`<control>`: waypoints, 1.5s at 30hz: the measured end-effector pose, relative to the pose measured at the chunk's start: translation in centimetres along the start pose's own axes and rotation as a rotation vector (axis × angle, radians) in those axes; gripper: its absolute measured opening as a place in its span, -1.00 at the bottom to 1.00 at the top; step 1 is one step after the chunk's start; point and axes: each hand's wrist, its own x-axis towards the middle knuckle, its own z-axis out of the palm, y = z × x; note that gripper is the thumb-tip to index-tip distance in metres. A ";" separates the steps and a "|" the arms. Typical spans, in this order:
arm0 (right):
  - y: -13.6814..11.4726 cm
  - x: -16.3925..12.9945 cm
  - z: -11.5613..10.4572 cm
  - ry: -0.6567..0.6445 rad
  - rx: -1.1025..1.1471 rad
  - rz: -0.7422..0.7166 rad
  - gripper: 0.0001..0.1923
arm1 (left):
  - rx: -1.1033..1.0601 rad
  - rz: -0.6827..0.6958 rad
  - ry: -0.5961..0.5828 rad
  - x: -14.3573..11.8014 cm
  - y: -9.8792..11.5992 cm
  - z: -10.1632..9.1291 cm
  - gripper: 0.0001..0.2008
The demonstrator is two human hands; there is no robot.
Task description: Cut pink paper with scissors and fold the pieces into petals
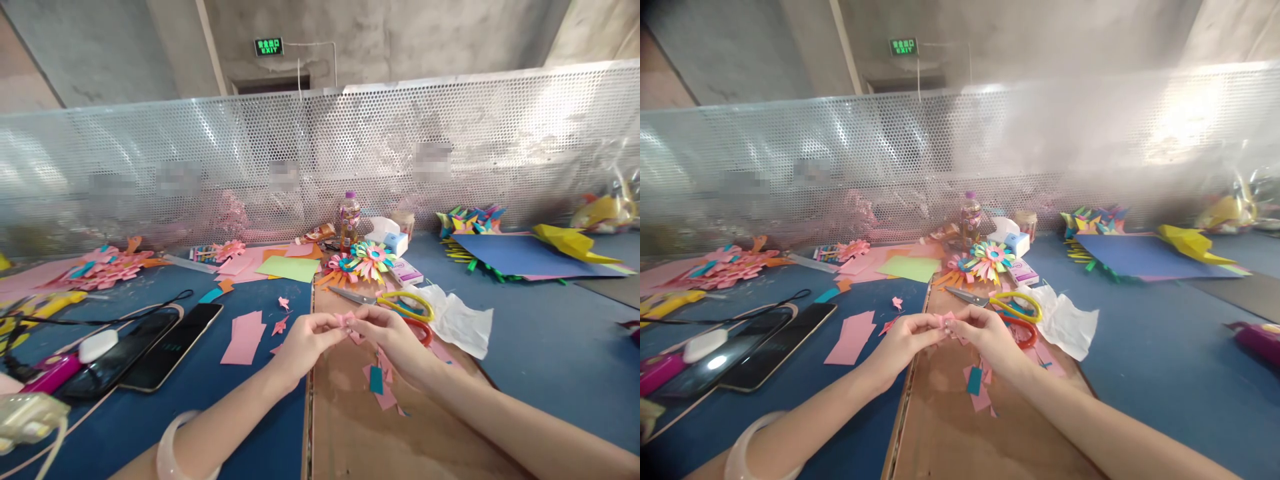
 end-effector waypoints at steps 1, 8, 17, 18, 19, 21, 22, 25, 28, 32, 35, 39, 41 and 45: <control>-0.1 -0.1 0.0 0.006 -0.012 -0.017 -0.71 | -0.002 -0.004 0.001 0.0 0.0 0.1 -0.76; -0.6 -0.4 -0.4 -0.017 -0.105 -0.031 -0.76 | 0.015 -0.030 -0.031 0.1 -0.2 0.3 -0.79; -0.6 -0.2 -0.4 -0.019 -0.320 -0.159 -0.81 | 0.051 -0.015 -0.007 0.4 -0.9 -0.2 -0.80; -0.6 -0.2 -0.4 -0.023 -0.335 -0.171 -0.81 | 0.052 -0.010 -0.012 0.4 -0.8 -0.2 -0.80; -0.5 -0.2 -0.4 -0.028 -0.342 -0.174 -0.80 | 0.055 -0.010 -0.015 0.4 -0.8 -0.2 -0.80; -0.3 0.0 -0.6 -0.031 -0.350 -0.167 -0.78 | 0.072 -0.017 -0.011 0.4 -0.6 -0.2 -0.77; -0.3 0.0 -0.6 -0.027 -0.353 -0.163 -0.77 | 0.084 -0.023 -0.006 0.4 -0.6 -0.2 -0.75; -0.3 0.3 -0.9 0.001 -0.377 -0.180 -0.77 | 0.114 -0.037 0.014 0.4 -0.4 -0.3 -0.71; -0.5 0.3 -0.8 0.012 -0.414 -0.215 -0.80 | 0.114 -0.045 0.025 0.4 -0.5 -0.3 -0.70; -0.6 0.0 -0.6 -0.009 -0.508 -0.328 -0.82 | 0.070 -0.053 0.013 0.3 -0.7 -0.1 -0.72; -0.6 -0.1 -0.5 0.006 -0.603 -0.435 -0.85 | 0.024 -0.059 0.003 0.3 -0.8 -0.1 -0.74; -0.2 0.1 -0.5 0.055 -0.704 -0.510 -0.86 | 0.022 -0.049 0.006 0.3 -0.7 0.0 -0.73; 0.3 0.2 -0.4 0.097 -0.763 -0.584 -0.87 | 0.012 -0.058 0.005 0.3 -0.7 0.0 -0.72; 1.3 0.1 0.0 0.222 -0.916 -0.723 -0.86 | -0.055 -0.103 0.010 0.3 -0.6 0.1 -0.71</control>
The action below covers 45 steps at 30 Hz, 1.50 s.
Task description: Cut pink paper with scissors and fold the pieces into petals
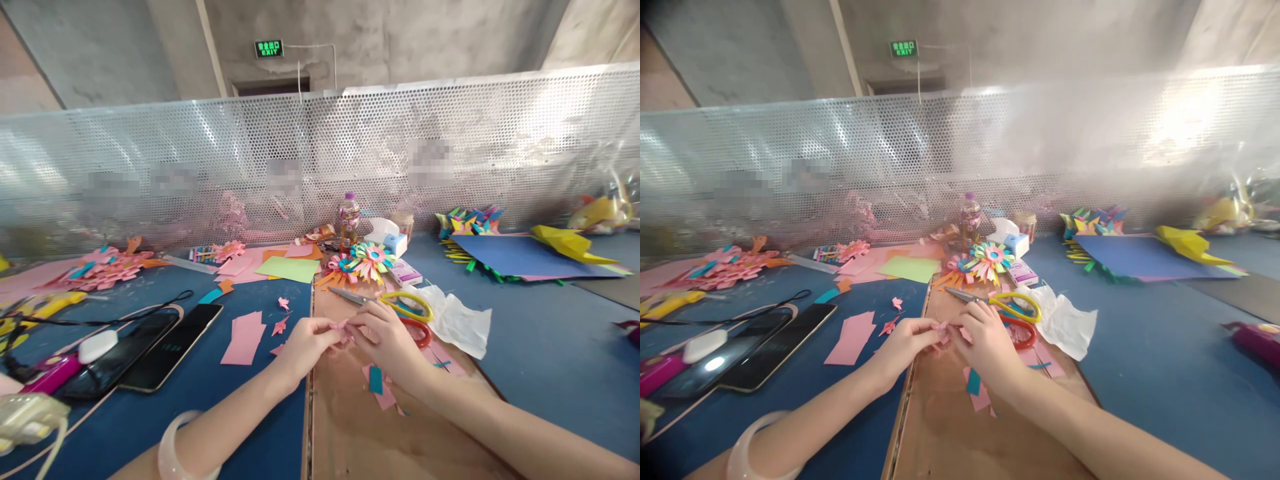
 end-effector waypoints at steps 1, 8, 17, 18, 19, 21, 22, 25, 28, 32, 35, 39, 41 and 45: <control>-0.1 -0.1 0.1 0.012 -0.039 -0.020 -0.86 | -0.016 -0.002 0.007 0.0 0.0 0.0 -0.71; -0.5 -0.3 -0.4 0.003 -0.222 -0.171 -0.82 | -0.105 -0.009 0.051 0.0 -0.3 0.0 -0.71; -0.6 -0.1 -1.2 -0.031 -0.386 -0.253 -0.82 | -0.138 0.057 -0.001 0.1 -0.2 -0.1 -0.74; -0.6 -0.1 -1.2 -0.036 -0.399 -0.256 -0.83 | -0.130 0.063 -0.002 0.1 -0.2 -0.1 -0.74; -0.7 -0.1 -1.2 -0.042 -0.405 -0.257 -0.83 | -0.124 0.067 -0.001 0.2 -0.1 -0.1 -0.74; -0.8 -0.1 -1.1 -0.055 -0.386 -0.242 -0.83 | -0.116 0.066 0.010 0.2 -0.1 -0.1 -0.73; -0.8 -0.2 -1.0 -0.060 -0.358 -0.226 -0.83 | -0.113 0.064 0.015 0.2 0.0 -0.1 -0.73; -0.6 -0.2 -0.7 -0.061 -0.196 -0.144 -0.80 | -0.079 0.059 0.026 0.1 0.1 -0.1 -0.73; -0.4 0.0 -0.8 -0.042 0.024 0.006 -0.77 | -0.025 0.057 0.045 0.1 0.3 -0.1 -0.74; -0.3 0.5 -1.3 -0.082 0.279 0.268 -0.80 | 0.044 0.071 0.032 0.0 0.3 0.0 -0.76; -0.3 0.7 -1.4 -0.175 0.415 0.395 -0.77 | 0.117 0.096 0.018 0.0 0.1 0.0 -0.73; -0.3 0.8 -1.2 -0.250 0.533 0.463 -0.77 | 0.145 0.102 0.018 0.1 -0.1 0.0 -0.71; -0.3 0.8 -1.2 -0.262 0.566 0.481 -0.78 | 0.151 0.095 0.021 0.1 -0.2 0.0 -0.71; 0.1 0.7 -1.1 -0.287 0.564 0.494 -0.76 | 0.157 0.080 0.024 0.2 -0.4 0.0 -0.70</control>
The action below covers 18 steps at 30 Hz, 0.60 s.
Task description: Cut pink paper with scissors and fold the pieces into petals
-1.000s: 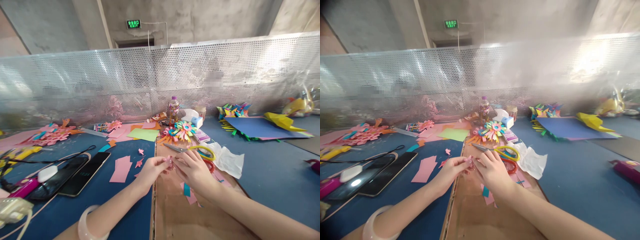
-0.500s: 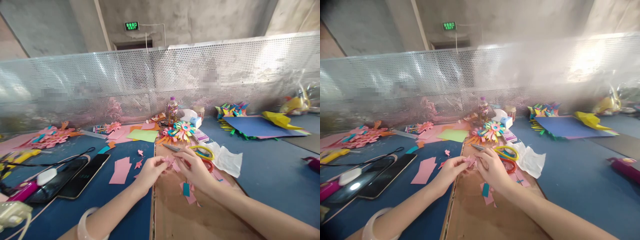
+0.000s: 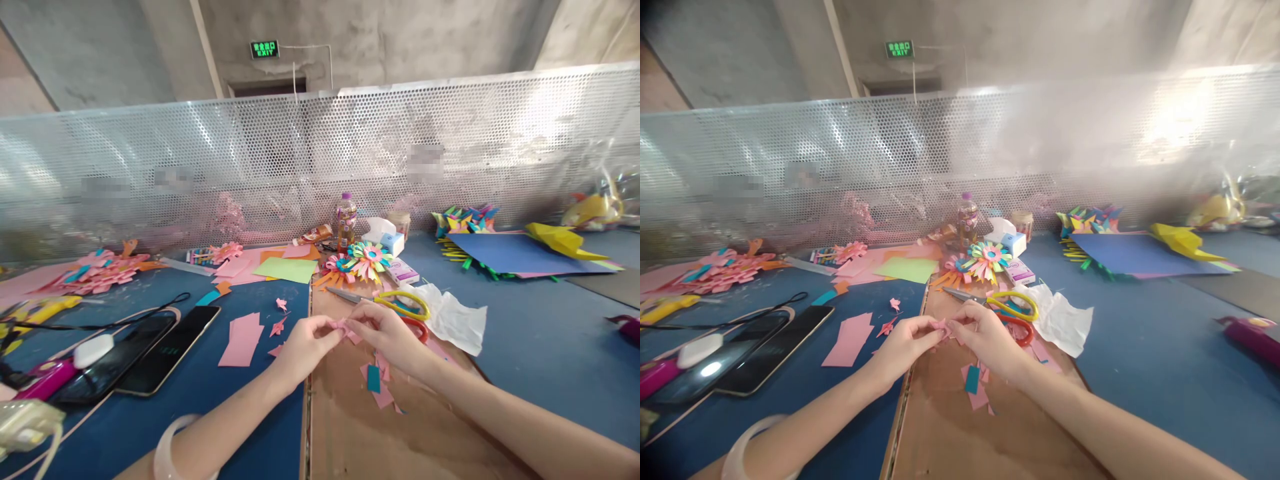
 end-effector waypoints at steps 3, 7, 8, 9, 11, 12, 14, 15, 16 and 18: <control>0.4 0.1 0.0 -0.011 0.031 0.034 -0.74 | 0.009 0.004 0.004 0.0 -0.2 0.0 -0.69; 0.7 0.3 0.2 -0.030 0.085 0.071 -0.72 | 0.007 0.012 0.006 0.0 -0.2 0.0 -0.70; 0.7 0.3 0.2 -0.033 0.081 0.072 -0.72 | 0.003 0.006 0.008 0.0 -0.2 0.0 -0.71; 0.7 0.4 0.2 -0.033 0.070 0.072 -0.72 | -0.002 -0.002 0.009 0.0 -0.2 0.0 -0.71; 0.7 0.4 0.2 -0.020 0.043 0.067 -0.73 | -0.009 -0.017 0.004 0.1 -0.2 0.0 -0.72; 0.7 0.4 0.1 -0.015 0.032 0.063 -0.73 | -0.008 -0.018 -0.001 0.1 -0.2 0.0 -0.71; 0.7 0.3 0.1 -0.012 0.023 0.055 -0.74 | 0.006 -0.011 -0.012 0.1 -0.3 0.0 -0.70; 0.7 0.3 0.1 -0.015 0.022 0.052 -0.75 | 0.017 -0.006 -0.016 0.1 -0.3 -0.1 -0.69; 0.7 0.3 0.1 -0.018 0.024 0.054 -0.75 | 0.027 -0.001 -0.020 0.2 -0.3 -0.1 -0.69; 0.8 0.3 0.1 -0.021 0.032 0.067 -0.76 | 0.033 0.001 -0.027 0.2 -0.4 -0.1 -0.68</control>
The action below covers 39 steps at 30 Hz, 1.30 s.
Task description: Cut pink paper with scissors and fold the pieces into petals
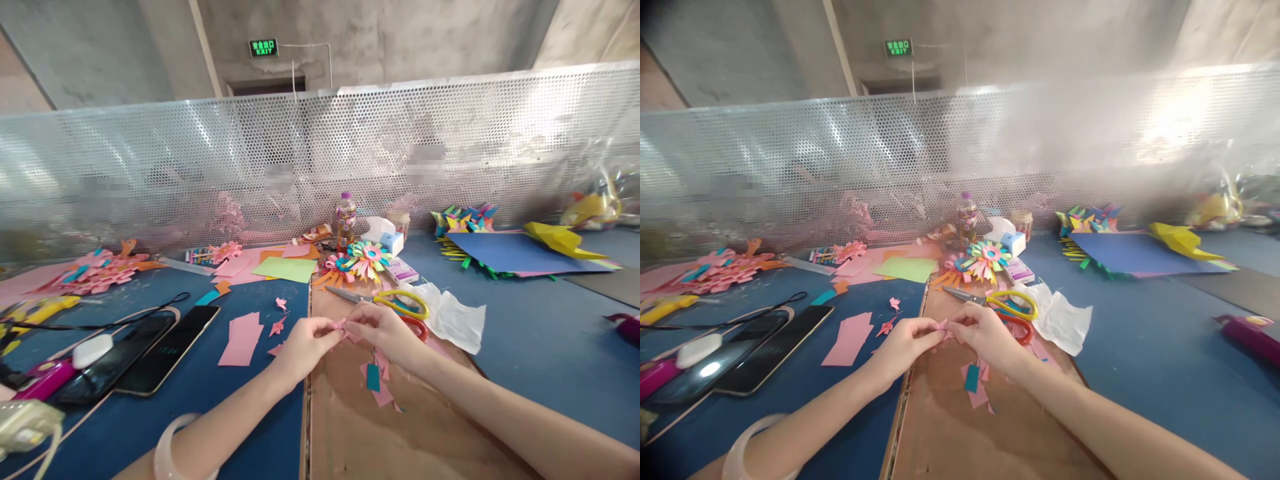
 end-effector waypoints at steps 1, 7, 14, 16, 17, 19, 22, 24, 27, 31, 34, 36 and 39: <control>0.0 0.0 0.0 0.000 0.005 0.007 -0.77 | -0.005 -0.003 -0.003 0.0 0.0 0.0 -0.68; 0.1 0.0 0.1 0.012 0.017 -0.004 -0.78 | -0.053 -0.016 0.001 -0.2 0.3 0.1 -0.69; 0.1 0.0 0.1 -0.047 0.112 -0.037 -0.76 | -0.081 -0.017 -0.024 -0.4 1.0 0.2 -0.75; -0.1 0.0 0.1 -0.043 0.085 -0.087 -0.79 | -0.088 -0.024 -0.026 -0.5 1.0 0.3 -0.76; -0.2 -0.1 0.0 -0.032 0.060 -0.119 -0.81 | -0.089 -0.024 -0.025 -0.5 0.9 0.3 -0.76; -0.3 -0.1 -0.1 0.002 -0.024 -0.198 -0.84 | -0.090 -0.016 -0.019 -0.5 0.9 0.3 -0.74; -0.5 -0.1 -0.4 0.041 -0.209 -0.369 -0.87 | -0.098 -0.004 -0.004 -0.5 1.0 0.3 -0.74; -0.4 0.0 -0.5 0.051 -0.334 -0.508 -0.87 | -0.099 -0.002 0.007 -0.5 1.1 0.3 -0.76; -0.2 0.2 -0.8 0.040 -0.495 -0.689 -0.84 | -0.108 0.000 0.012 -0.5 1.2 0.3 -0.78; 0.0 0.2 -1.2 0.007 -0.627 -0.786 -0.79 | -0.191 -0.030 -0.014 -0.5 1.2 0.4 -0.80; 0.0 0.1 -1.5 -0.018 -0.662 -0.800 -0.75 | -0.281 -0.050 -0.026 -0.5 1.2 0.4 -0.82; -0.1 0.1 -1.5 -0.024 -0.671 -0.801 -0.73 | -0.312 -0.063 -0.026 -0.5 1.3 0.4 -0.82; 0.0 0.0 -1.5 -0.022 -0.658 -0.796 -0.71 | -0.305 -0.068 -0.018 -0.5 1.4 0.3 -0.83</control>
